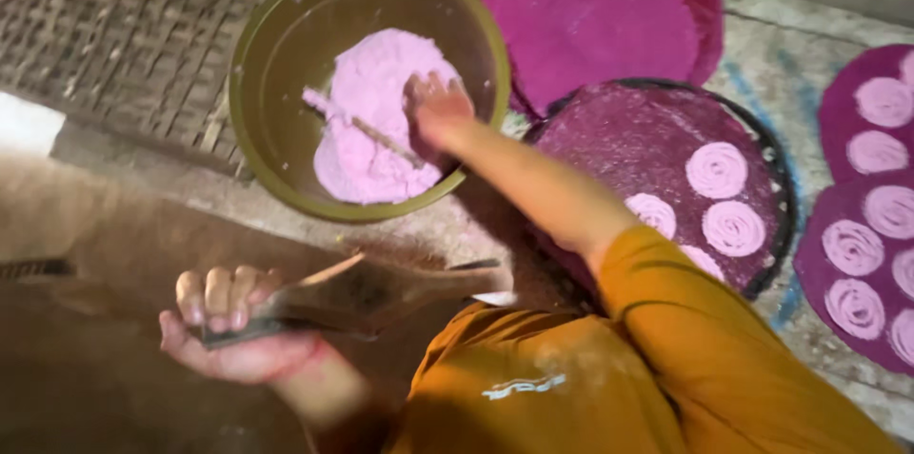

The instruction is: The person uses a wooden roller tool to press pink dough into rose-shaped patterns on a dark purple tray. They repeatedly scoop dough from a large bowl, roll it onto the tool, and press it into the tray to form multiple decorative spirals.

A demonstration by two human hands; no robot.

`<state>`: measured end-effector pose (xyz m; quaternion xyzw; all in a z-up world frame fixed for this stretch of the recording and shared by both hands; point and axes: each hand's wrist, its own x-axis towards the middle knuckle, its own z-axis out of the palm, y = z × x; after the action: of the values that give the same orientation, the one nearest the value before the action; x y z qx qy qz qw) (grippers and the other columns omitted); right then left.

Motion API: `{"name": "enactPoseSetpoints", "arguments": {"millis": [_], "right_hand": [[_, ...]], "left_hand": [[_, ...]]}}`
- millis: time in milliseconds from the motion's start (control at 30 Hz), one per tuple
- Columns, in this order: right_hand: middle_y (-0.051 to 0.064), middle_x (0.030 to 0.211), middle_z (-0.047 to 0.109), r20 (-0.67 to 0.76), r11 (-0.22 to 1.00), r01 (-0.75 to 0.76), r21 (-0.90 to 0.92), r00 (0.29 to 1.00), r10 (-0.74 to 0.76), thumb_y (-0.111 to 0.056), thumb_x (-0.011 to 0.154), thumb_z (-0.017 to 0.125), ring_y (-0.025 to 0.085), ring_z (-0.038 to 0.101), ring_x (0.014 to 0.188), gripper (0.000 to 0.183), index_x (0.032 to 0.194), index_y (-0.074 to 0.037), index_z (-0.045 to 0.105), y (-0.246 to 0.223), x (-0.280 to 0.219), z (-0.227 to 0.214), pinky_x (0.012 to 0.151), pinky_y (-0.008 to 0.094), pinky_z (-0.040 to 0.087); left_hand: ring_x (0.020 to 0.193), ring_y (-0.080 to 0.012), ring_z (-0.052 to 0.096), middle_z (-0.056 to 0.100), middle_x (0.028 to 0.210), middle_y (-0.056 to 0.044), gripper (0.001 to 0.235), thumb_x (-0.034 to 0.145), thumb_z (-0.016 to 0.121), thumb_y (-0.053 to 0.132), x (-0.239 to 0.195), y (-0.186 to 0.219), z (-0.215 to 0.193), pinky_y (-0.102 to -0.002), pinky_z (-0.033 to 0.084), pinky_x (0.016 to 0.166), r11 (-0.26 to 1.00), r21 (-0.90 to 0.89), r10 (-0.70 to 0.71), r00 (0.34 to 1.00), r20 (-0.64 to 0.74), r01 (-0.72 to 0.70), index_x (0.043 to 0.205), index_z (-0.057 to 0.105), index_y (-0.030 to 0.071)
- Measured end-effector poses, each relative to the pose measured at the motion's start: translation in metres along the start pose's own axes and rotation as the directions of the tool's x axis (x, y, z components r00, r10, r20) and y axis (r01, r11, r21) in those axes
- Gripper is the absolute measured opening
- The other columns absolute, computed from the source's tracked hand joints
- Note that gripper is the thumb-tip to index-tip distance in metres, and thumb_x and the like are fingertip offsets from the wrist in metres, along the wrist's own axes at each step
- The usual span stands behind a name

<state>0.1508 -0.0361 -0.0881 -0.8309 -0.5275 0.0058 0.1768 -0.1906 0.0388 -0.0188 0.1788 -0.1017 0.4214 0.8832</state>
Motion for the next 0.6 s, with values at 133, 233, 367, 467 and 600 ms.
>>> {"name": "enactPoseSetpoints", "arguments": {"millis": [133,233,367,467,600], "right_hand": [[0.022,0.125,0.054,-0.085,0.993,0.010,0.120,0.996,0.000,-0.015,0.089,0.058,0.033,0.052,0.115,0.031,0.114,-0.006,0.073,-0.001,-0.006,-0.011,0.103,0.045,0.044],[0.016,0.114,0.059,0.330,0.622,-0.175,0.763,0.933,-0.143,-0.032,0.106,0.049,0.023,0.060,0.097,0.037,0.116,-0.004,0.069,-0.007,-0.053,-0.055,0.089,0.037,0.054],[0.011,0.125,0.062,0.380,0.519,-0.117,0.847,0.816,-0.436,-0.040,0.105,0.055,0.019,0.060,0.113,0.061,0.151,-0.002,0.043,0.011,-0.198,-0.122,0.097,0.035,0.051],[0.005,0.123,0.070,0.369,0.472,-0.354,0.807,0.927,0.065,-0.034,0.097,0.068,0.012,0.064,0.109,0.063,0.148,-0.005,0.047,0.012,-0.293,-0.137,0.095,0.030,0.052],[0.005,0.110,0.070,0.174,0.291,-0.440,0.849,0.754,0.634,-0.019,0.090,0.076,0.007,0.061,0.094,0.049,0.134,0.001,0.064,0.023,-0.397,-0.152,0.079,0.026,0.052]], "left_hand": [[0.068,-0.0049,0.050,0.051,0.070,0.004,0.044,0.117,0.049,0.040,0.015,-0.012,-0.003,-0.024,0.046,0.075,0.993,-0.067,-0.100,0.995,0.003,0.100,0.082,0.047,0.013],[0.067,-0.0047,0.050,0.051,0.069,0.005,0.044,0.115,0.051,0.042,0.044,-0.036,0.001,-0.025,0.045,0.074,0.964,-0.116,-0.236,0.971,0.045,0.240,0.081,0.049,0.014],[0.066,-0.0071,0.049,0.051,0.069,0.004,0.038,0.107,0.051,0.045,0.077,-0.115,0.011,-0.028,0.046,0.074,0.882,-0.116,-0.445,0.888,0.111,0.457,0.087,0.053,0.013],[0.069,-0.0121,0.052,0.054,0.073,0.001,0.046,0.104,0.049,0.057,0.090,-0.208,0.018,-0.032,0.046,0.071,0.742,-0.059,-0.643,0.733,0.221,0.668,0.091,0.057,0.013],[0.137,-0.0280,0.054,0.060,0.140,-0.013,0.062,0.102,0.055,0.057,0.097,-0.343,-0.017,-0.043,0.041,0.118,0.479,0.727,-0.822,0.541,0.176,0.491,0.136,0.058,0.005]]}}
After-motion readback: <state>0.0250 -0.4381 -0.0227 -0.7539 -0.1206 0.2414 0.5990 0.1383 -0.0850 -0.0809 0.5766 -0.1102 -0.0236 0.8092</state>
